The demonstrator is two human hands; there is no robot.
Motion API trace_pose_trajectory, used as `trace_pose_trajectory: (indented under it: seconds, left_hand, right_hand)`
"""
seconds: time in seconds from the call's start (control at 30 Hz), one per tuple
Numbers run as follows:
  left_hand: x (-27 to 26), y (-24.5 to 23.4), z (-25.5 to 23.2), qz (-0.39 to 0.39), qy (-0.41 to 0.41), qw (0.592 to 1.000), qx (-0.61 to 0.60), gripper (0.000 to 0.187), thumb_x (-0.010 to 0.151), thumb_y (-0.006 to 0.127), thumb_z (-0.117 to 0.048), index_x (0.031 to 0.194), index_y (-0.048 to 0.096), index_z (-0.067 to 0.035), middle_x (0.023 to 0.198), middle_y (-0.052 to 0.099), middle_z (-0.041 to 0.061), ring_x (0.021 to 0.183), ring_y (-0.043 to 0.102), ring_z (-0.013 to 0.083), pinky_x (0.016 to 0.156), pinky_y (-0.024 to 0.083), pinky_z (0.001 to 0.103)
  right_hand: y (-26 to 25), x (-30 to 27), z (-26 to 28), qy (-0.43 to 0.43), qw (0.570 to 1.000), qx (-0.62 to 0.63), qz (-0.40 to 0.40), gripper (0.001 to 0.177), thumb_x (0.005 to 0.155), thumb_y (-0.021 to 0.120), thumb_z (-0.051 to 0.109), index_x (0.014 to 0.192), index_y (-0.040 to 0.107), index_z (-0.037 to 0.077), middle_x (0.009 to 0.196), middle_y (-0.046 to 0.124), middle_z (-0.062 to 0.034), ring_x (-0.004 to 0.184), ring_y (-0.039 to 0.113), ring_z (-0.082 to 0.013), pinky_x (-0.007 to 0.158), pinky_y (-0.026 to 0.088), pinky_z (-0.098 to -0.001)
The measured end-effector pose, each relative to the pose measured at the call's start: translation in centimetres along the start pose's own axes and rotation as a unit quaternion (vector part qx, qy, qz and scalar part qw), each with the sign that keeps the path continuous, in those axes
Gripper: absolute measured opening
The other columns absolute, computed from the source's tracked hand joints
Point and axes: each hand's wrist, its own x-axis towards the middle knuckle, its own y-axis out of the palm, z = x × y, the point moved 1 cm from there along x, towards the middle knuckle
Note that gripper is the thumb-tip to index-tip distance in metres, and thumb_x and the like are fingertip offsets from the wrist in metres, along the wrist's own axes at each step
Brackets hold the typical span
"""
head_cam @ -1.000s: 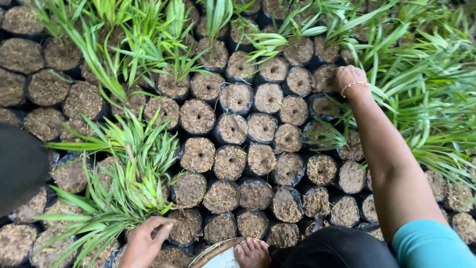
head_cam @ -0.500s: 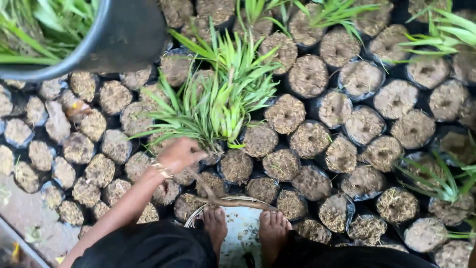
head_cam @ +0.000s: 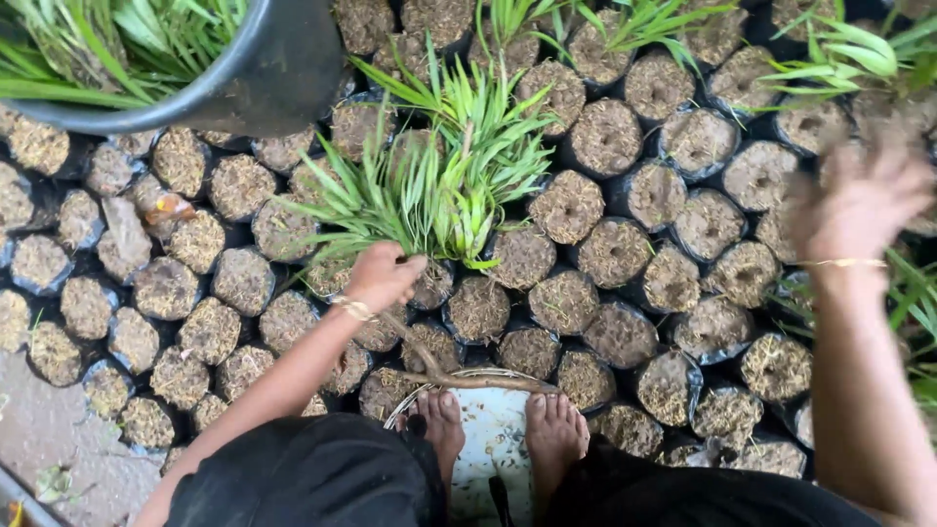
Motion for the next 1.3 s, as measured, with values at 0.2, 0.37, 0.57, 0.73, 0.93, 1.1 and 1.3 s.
trace_pose_trajectory:
  seconds: [0.2,0.37,0.57,0.73,0.93,1.1,1.3]
  left_hand:
    - [-8.9,-3.8,-9.3,0.293,0.131,0.812,-0.488,0.018,0.097,0.057,-0.005,0.081,0.063,0.001,0.071,0.060,0.011,0.070,0.075,0.0298,0.065,0.069,0.047]
    - [-8.3,2.0,-9.2,0.330,0.104,0.754,-0.558,0.016,0.096,0.059,-0.003,0.082,0.059,0.005,0.072,0.055,0.008,0.072,0.073,0.0336,0.059,0.068,0.049]
    - [-9.6,4.5,-12.0,0.366,0.149,0.720,-0.570,0.026,0.100,0.053,-0.014,0.113,0.059,0.007,0.105,0.068,0.032,0.093,0.072,0.0441,0.071,0.062,0.052]
    - [-7.0,2.8,-10.9,0.241,0.152,0.921,-0.265,0.044,0.094,0.053,-0.025,0.125,0.067,0.004,0.113,0.077,0.023,0.088,0.077,0.0295,0.073,0.066,0.036]
    - [-1.6,1.2,-4.7,0.035,0.020,0.890,0.454,0.048,0.105,0.035,-0.061,0.109,0.065,-0.023,0.064,0.049,-0.011,0.051,0.047,0.0030,0.042,0.040,0.015]
    - [0.7,2.0,-2.7,-0.029,-0.007,0.840,0.542,0.077,0.093,0.018,-0.084,0.074,0.060,-0.022,0.054,0.045,-0.013,0.046,0.047,0.0027,0.040,0.039,0.017]
    - [1.2,2.2,-1.5,-0.107,0.057,0.844,0.523,0.067,0.094,0.032,-0.079,0.101,0.066,-0.021,0.072,0.069,-0.006,0.045,0.056,0.0044,0.038,0.044,0.020]
  right_hand:
    - [-19.2,37.7,-7.2,-0.274,0.865,0.411,-0.088,0.033,0.088,0.077,0.023,0.117,0.075,0.007,0.130,0.057,-0.0194,0.130,0.045,-0.0382,0.113,0.037,-0.0513]
    - [-19.3,33.9,-0.8,-0.214,0.746,0.629,-0.035,0.031,0.084,0.080,0.029,0.106,0.072,0.009,0.126,0.063,-0.0183,0.127,0.051,-0.0352,0.112,0.038,-0.0512]
    - [-21.2,33.8,-3.3,-0.195,0.807,0.554,-0.056,0.019,0.103,0.057,0.032,0.100,0.073,0.021,0.114,0.073,-0.0011,0.122,0.067,-0.0263,0.118,0.034,-0.0511]
    - [-21.3,37.3,-16.5,-0.024,0.883,0.463,-0.070,0.018,0.099,0.050,0.002,0.088,0.062,0.010,0.089,0.069,-0.0042,0.086,0.070,-0.0198,0.089,0.058,-0.0369]
    - [-17.4,41.0,-35.4,0.317,0.891,0.203,0.253,0.030,0.107,0.051,0.012,0.133,0.065,0.009,0.131,0.070,-0.0086,0.062,0.063,-0.0094,0.075,0.062,-0.0267]
    - [-3.1,40.2,-48.5,0.240,0.947,0.040,0.209,0.021,0.092,0.079,0.029,0.092,0.074,0.008,0.086,0.075,-0.0126,0.081,0.070,-0.0313,0.076,0.057,-0.0447]
    - [1.4,40.9,-50.4,0.214,0.953,-0.006,0.214,0.015,0.092,0.064,0.021,0.090,0.073,0.010,0.085,0.075,-0.0174,0.085,0.068,-0.0411,0.076,0.056,-0.0477]
